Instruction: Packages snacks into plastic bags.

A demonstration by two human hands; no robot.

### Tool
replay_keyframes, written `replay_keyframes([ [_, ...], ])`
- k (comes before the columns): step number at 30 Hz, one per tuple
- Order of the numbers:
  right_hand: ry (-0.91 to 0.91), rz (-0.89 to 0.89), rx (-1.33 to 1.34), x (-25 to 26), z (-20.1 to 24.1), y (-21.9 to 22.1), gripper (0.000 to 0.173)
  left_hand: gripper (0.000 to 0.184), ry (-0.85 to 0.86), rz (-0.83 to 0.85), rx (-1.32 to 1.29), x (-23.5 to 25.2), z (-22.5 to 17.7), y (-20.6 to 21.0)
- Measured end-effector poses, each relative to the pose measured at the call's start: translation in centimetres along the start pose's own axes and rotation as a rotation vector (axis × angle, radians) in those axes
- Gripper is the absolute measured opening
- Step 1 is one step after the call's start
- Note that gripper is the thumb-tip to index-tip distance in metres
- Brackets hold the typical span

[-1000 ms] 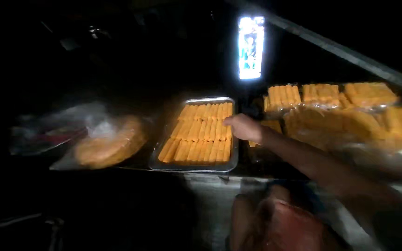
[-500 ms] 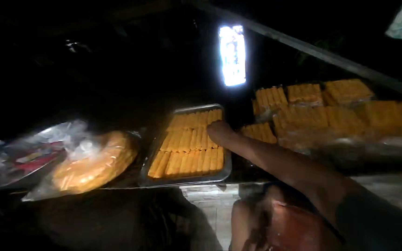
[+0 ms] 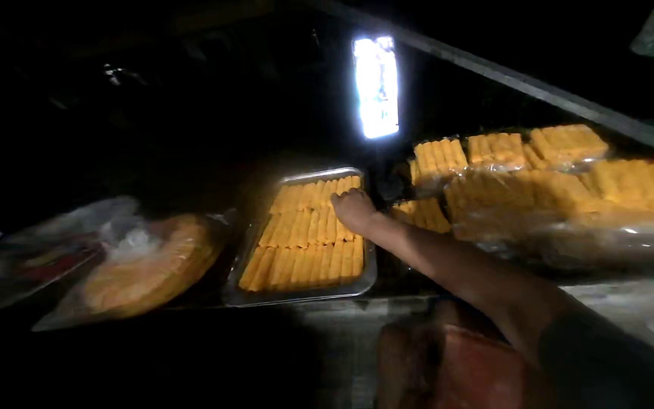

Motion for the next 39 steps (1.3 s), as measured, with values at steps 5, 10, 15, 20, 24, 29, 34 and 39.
replay_keyframes([
  [5,0.024,0.105,0.018,0.0,0.1,-0.8,0.036,0.019,0.032,-0.134,0.135,-3.5,-1.0,0.7],
  [10,-0.007,0.214,0.018,-1.0,1.0,-1.7,0.033,0.026,0.063,-0.046,0.036,0.0,0.8,0.3],
  [15,-0.071,0.291,0.028,-1.9,1.3,-2.5,0.033,0.028,-0.058,0.071,0.024,0.4,2.1,0.9],
  [20,-0.058,0.236,0.084,-0.1,0.1,-2.7,0.027,0.022,-0.27,0.062,0.143,-1.5,-10.1,-2.0],
  [24,-0.075,0.266,0.08,1.5,-0.7,-1.6,0.024,0.021,-0.14,-0.024,0.157,-1.4,-11.8,-2.6],
  [29,-0.048,0.252,0.117,1.8,-0.5,-1.0,0.024,0.02,-0.129,-0.045,0.145,-2.5,-6.4,-1.2],
  [34,-0.095,0.269,0.071,1.6,-0.2,-1.6,0.021,0.023,-0.246,0.049,0.201,-2.3,-5.9,-0.9],
  [39,-0.218,0.336,-0.018,0.2,0.3,-2.6,0.023,0.021,-0.123,-0.027,0.149,-1.8,-9.8,-2.4],
])
Point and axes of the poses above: each hand's wrist, its own x-axis towards the middle knuckle, its own y-axis out of the palm, z = x × y, the point moved 4 cm from there along x, towards the middle knuckle, and after that the axes turned 2 degrees about -x, right-handed, at the moved point
